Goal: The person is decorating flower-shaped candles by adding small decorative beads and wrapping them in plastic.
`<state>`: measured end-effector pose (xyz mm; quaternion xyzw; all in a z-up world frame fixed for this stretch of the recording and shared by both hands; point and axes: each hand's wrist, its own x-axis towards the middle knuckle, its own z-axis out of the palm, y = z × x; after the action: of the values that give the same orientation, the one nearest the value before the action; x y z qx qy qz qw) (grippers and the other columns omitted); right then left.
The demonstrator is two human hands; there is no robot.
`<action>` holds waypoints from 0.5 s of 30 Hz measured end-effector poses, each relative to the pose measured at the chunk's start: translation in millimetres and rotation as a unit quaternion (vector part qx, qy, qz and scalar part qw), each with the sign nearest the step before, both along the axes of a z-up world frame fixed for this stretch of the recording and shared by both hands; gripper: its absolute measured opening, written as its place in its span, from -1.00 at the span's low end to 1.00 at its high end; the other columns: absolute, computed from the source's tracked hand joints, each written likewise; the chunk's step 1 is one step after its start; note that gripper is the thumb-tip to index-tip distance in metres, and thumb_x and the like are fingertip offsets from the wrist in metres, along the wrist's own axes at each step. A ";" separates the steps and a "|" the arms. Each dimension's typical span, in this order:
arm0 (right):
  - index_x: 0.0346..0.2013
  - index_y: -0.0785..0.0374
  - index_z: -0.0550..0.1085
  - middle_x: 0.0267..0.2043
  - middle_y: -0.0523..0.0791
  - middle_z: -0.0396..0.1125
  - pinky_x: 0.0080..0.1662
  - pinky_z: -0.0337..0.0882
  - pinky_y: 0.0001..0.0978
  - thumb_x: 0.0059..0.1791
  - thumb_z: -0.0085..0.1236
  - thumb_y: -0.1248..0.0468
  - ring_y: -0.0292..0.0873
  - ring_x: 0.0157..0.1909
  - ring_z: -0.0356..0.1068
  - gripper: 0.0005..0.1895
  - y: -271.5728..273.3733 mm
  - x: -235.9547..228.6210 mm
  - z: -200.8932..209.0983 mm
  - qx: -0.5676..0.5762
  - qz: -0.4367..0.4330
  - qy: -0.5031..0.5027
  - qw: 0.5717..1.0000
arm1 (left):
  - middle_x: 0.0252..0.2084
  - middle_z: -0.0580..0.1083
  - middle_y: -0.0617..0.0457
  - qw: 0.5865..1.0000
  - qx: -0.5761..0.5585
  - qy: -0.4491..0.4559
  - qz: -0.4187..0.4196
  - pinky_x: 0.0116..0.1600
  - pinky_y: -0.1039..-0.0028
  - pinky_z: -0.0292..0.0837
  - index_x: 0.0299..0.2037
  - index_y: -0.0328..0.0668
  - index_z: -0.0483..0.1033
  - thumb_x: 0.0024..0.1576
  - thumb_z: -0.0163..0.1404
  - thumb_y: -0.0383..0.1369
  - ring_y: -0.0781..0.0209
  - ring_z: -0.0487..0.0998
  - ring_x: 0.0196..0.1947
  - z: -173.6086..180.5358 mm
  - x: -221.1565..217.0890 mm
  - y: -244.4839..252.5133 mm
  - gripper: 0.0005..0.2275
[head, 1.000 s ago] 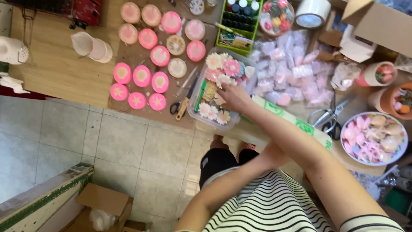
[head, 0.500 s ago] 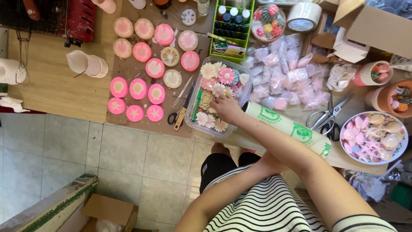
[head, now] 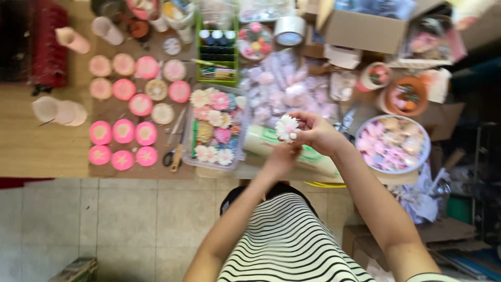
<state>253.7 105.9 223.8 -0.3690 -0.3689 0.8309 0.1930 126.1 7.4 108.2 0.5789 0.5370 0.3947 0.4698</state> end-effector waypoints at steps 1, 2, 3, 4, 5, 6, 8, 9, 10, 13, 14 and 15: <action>0.22 0.31 0.36 0.05 -0.05 0.45 0.04 0.55 -0.18 -0.13 0.31 0.39 -0.13 0.03 0.51 -0.38 -2.6 15.5 2.3 0.003 -0.007 -0.001 1.000 | -0.27 0.54 -0.24 1.000 0.003 -0.001 -0.007 -0.20 0.09 0.47 -0.11 -0.23 0.57 0.12 0.02 -0.46 -0.19 0.60 -0.26 -14.0 1.0 5.5 -0.83; 0.22 0.31 0.36 0.06 -0.05 0.44 0.05 0.55 -0.16 -0.09 0.29 0.36 -0.11 0.04 0.51 -0.41 -7.9 31.3 4.0 -0.006 -0.031 0.032 0.999 | -0.26 0.56 -0.23 0.999 0.019 0.026 -0.007 -0.18 0.13 0.49 -0.15 -0.29 0.56 0.14 0.04 -0.47 -0.15 0.61 -0.25 -28.2 2.7 7.7 -0.87; 0.22 0.31 0.36 0.08 -0.04 0.44 0.06 0.55 -0.14 -0.06 0.27 0.34 -0.10 0.05 0.51 -0.44 -13.5 46.7 5.0 -0.015 -0.055 0.064 0.996 | -0.25 0.58 -0.23 0.998 0.034 0.053 -0.008 -0.15 0.16 0.50 -0.19 -0.34 0.55 0.15 0.06 -0.47 -0.11 0.63 -0.23 -43.0 4.2 10.0 -0.90; 0.22 0.31 0.36 0.08 -0.04 0.44 0.06 0.55 -0.14 -0.06 0.27 0.34 -0.10 0.05 0.51 -0.44 -18.2 60.5 3.9 -0.017 -0.059 0.061 0.996 | -0.25 0.58 -0.23 0.998 0.032 0.050 -0.011 -0.15 0.16 0.50 -0.19 -0.34 0.55 0.15 0.06 -0.47 -0.11 0.63 -0.23 -34.8 6.0 12.0 -0.90; 0.21 0.31 0.36 0.07 -0.05 0.44 0.05 0.56 -0.13 -0.02 0.25 0.32 -0.10 0.04 0.51 -0.48 -22.9 73.1 2.6 -0.029 -0.088 0.071 0.993 | -0.24 0.61 -0.14 1.000 0.009 0.000 -0.010 -0.16 0.28 0.55 -0.18 -0.33 0.55 0.15 0.04 -0.50 0.05 0.67 -0.24 -27.1 6.7 14.3 -0.90; 0.20 0.30 0.36 0.07 -0.05 0.44 0.03 0.57 -0.12 0.01 0.23 0.31 -0.11 0.03 0.50 -0.52 -26.1 81.5 0.3 -0.041 -0.115 0.083 0.989 | -0.23 0.64 -0.06 0.999 -0.014 -0.047 -0.007 -0.17 0.41 0.60 -0.18 -0.32 0.55 0.15 0.02 -0.53 0.20 0.71 -0.25 -19.4 2.5 17.6 -0.91; 0.19 0.30 0.37 0.05 -0.05 0.45 0.02 0.56 -0.14 0.02 0.23 0.32 -0.11 0.01 0.51 -0.54 -33.5 95.4 0.8 -0.033 -0.130 0.072 0.988 | -0.29 0.64 -0.04 0.999 -0.030 -0.027 -0.004 -0.20 0.45 0.57 -0.20 -0.33 0.56 0.14 0.05 -0.54 0.25 0.70 -0.29 -12.9 1.8 22.9 -0.92; 0.18 0.30 0.37 0.04 -0.06 0.45 0.00 0.56 -0.17 0.03 0.22 0.34 -0.11 -0.01 0.51 -0.56 -35.2 99.6 0.9 -0.023 -0.143 0.060 0.988 | -0.34 0.63 -0.01 0.999 -0.045 -0.008 0.000 -0.24 0.50 0.55 -0.21 -0.33 0.57 0.13 0.08 -0.54 0.30 0.69 -0.32 -9.8 -1.3 27.7 -0.93; 0.18 0.30 0.37 0.04 -0.06 0.45 0.00 0.56 -0.17 0.03 0.22 0.34 -0.11 -0.01 0.51 -0.56 -38.1 104.8 -0.2 -0.025 -0.145 0.060 0.987 | -0.34 0.63 -0.01 0.999 -0.047 -0.007 -0.001 -0.24 0.50 0.55 -0.21 -0.33 0.57 0.13 0.08 -0.54 0.30 0.69 -0.32 -6.2 -1.2 28.5 -0.93; 0.17 0.31 0.38 0.01 -0.05 0.46 -0.02 0.57 -0.21 0.01 0.23 0.36 -0.09 -0.05 0.53 -0.57 -45.6 114.5 -5.2 0.001 -0.167 0.032 0.986 | -0.38 0.62 0.01 0.997 -0.079 -0.021 0.001 -0.25 0.50 0.55 -0.24 -0.34 0.58 0.13 0.09 -0.54 0.28 0.64 -0.36 1.8 -4.7 30.2 -0.94; 0.16 0.32 0.38 0.01 -0.05 0.46 -0.03 0.57 -0.20 0.01 0.23 0.36 -0.10 -0.05 0.53 -0.57 -44.3 116.5 -7.3 0.016 -0.175 0.013 0.984 | -0.37 0.62 0.04 0.996 -0.084 -0.022 -0.014 -0.26 0.51 0.55 -0.24 -0.33 0.57 0.14 0.08 -0.53 0.33 0.65 -0.35 3.5 -5.8 33.1 -0.95; 0.16 0.33 0.38 0.00 -0.05 0.46 -0.03 0.58 -0.20 0.01 0.23 0.37 -0.10 -0.06 0.53 -0.57 -42.2 117.5 -9.8 0.032 -0.184 -0.007 0.982 | -0.36 0.62 0.07 0.995 -0.088 -0.023 -0.028 -0.28 0.51 0.55 -0.24 -0.32 0.57 0.14 0.07 -0.52 0.37 0.65 -0.34 4.8 -8.0 36.9 -0.95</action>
<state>371.2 63.7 214.0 -0.4297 -0.3225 0.7667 0.3515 118.2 44.3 113.0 0.5406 0.5424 0.3456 0.5423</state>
